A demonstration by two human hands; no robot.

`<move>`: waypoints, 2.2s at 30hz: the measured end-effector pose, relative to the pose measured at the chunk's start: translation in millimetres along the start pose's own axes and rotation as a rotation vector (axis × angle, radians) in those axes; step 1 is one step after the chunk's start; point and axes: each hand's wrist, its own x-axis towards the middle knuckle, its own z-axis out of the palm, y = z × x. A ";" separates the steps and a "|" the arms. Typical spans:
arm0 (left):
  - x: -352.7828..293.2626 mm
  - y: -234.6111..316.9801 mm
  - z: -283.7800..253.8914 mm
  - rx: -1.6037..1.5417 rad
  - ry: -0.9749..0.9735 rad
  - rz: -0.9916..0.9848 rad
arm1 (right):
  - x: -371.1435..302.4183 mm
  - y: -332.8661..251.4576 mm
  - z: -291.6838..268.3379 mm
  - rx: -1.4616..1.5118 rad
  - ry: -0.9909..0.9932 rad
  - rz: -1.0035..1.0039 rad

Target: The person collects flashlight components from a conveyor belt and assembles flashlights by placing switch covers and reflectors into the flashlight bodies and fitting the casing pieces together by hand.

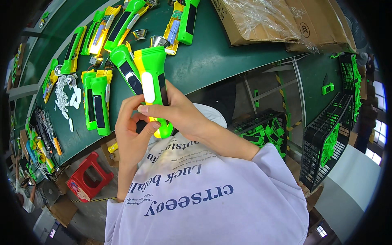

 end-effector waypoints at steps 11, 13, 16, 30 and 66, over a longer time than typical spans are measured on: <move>-20.2 -6.1 18.1 0.314 0.193 0.313 | 2.4 -10.3 10.6 -0.072 0.168 -0.092; -22.1 -7.6 16.8 0.378 0.194 0.394 | 0.7 -13.4 12.0 -0.037 0.149 -0.071; -16.4 -10.7 8.6 0.510 0.214 0.490 | -1.6 -14.5 10.7 -0.074 0.098 -0.018; -4.1 -7.8 -25.3 0.667 0.056 1.015 | -13.2 -22.9 11.5 -0.086 -0.137 0.223; -21.9 -6.1 29.5 0.522 0.295 0.366 | -14.0 -8.6 14.8 0.126 0.077 -0.056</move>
